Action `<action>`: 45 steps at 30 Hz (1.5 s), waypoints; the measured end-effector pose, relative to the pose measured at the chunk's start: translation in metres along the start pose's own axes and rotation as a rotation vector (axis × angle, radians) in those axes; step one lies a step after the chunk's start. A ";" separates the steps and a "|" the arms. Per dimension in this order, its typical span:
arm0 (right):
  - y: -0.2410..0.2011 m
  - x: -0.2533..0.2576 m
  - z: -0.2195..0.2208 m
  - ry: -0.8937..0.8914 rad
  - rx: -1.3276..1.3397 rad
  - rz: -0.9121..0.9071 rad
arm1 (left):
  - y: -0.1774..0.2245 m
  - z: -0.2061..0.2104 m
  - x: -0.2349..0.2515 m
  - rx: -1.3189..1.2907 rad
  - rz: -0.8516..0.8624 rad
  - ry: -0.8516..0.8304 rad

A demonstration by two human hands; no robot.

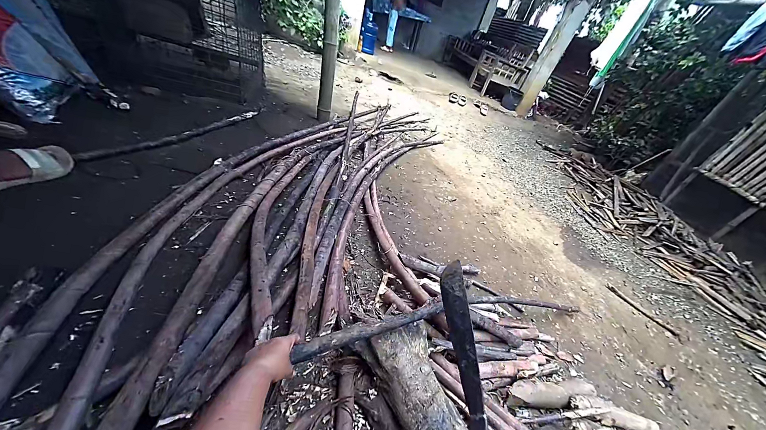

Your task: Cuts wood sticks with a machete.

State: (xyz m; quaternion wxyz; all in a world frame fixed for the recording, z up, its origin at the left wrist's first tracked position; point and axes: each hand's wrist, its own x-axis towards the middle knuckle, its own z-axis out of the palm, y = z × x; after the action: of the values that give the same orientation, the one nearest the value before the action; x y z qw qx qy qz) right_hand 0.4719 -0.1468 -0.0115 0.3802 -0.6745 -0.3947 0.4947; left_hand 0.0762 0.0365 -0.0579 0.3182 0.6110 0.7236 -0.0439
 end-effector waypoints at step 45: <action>0.042 0.051 0.091 0.138 -0.320 -0.036 | -0.035 -0.004 -0.006 -0.123 0.005 -0.180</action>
State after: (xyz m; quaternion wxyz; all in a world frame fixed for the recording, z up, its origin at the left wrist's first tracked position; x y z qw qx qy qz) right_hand 0.4011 -0.1060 -0.0888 0.3033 -0.7516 -0.4533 0.3711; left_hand 0.0431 0.0242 -0.0632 0.4188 0.5858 0.6918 -0.0534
